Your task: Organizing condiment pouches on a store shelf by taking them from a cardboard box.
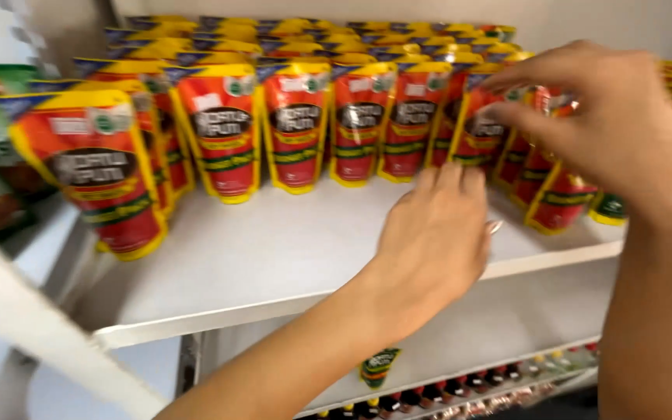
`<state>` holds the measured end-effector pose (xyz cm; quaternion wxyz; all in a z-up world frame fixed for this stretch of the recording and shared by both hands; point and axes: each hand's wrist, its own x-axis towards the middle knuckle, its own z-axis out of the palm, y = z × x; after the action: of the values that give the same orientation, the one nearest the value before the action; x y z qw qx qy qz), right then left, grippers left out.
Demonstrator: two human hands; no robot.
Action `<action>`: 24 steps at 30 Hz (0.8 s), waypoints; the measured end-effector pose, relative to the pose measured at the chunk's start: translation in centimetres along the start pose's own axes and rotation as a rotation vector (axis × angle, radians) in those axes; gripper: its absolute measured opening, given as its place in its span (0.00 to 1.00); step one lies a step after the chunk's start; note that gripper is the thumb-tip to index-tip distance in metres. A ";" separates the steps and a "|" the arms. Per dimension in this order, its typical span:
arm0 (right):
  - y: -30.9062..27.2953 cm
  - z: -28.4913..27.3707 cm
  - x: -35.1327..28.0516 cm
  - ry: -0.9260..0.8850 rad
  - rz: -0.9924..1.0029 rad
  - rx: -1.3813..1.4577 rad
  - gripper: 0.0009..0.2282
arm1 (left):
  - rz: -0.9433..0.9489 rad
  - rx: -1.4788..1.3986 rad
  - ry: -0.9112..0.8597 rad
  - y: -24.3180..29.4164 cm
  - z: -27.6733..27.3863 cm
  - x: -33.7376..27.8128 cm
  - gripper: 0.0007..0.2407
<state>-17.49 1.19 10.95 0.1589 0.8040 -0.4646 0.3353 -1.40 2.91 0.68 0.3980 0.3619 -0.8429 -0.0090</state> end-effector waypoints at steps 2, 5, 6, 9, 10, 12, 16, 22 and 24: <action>4.4 -0.9 -1.8 0.060 -0.046 -0.107 0.15 | -0.011 -0.005 -0.003 1.1 3.0 3.2 0.16; 9.6 -2.6 -4.0 0.083 -0.089 -0.151 0.19 | -0.072 -0.025 -0.030 2.7 6.3 6.7 0.21; 11.0 -3.0 -4.6 0.052 -0.083 -0.086 0.22 | -0.120 -0.040 -0.055 3.2 7.1 7.6 0.24; 11.9 -3.8 -4.3 -0.059 -0.061 -0.105 0.23 | -0.188 -0.066 -0.021 3.5 9.3 9.4 0.25; 11.9 -3.7 -4.2 -0.058 -0.054 -0.114 0.23 | -0.180 -0.073 -0.024 3.5 9.7 9.6 0.25; 11.8 -3.2 -3.8 -0.131 0.065 -0.067 0.22 | -0.218 -0.162 0.055 3.2 10.3 10.0 0.26; 13.6 -1.7 -4.0 -0.169 0.027 -0.166 0.18 | -0.214 -0.137 0.101 2.1 10.4 10.0 0.27; 12.7 -1.2 -3.2 0.093 -0.357 -0.238 0.15 | -0.238 -0.212 -0.026 0.4 10.5 10.1 0.23; 13.0 -1.4 -2.5 0.027 -0.393 -0.163 0.14 | -0.227 -0.266 -0.102 -0.3 10.8 10.0 0.22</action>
<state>-30.04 -3.13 9.53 0.2921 0.8591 -0.3223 0.2698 -12.79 -6.45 -0.12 0.3956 0.3983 -0.8070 -0.1835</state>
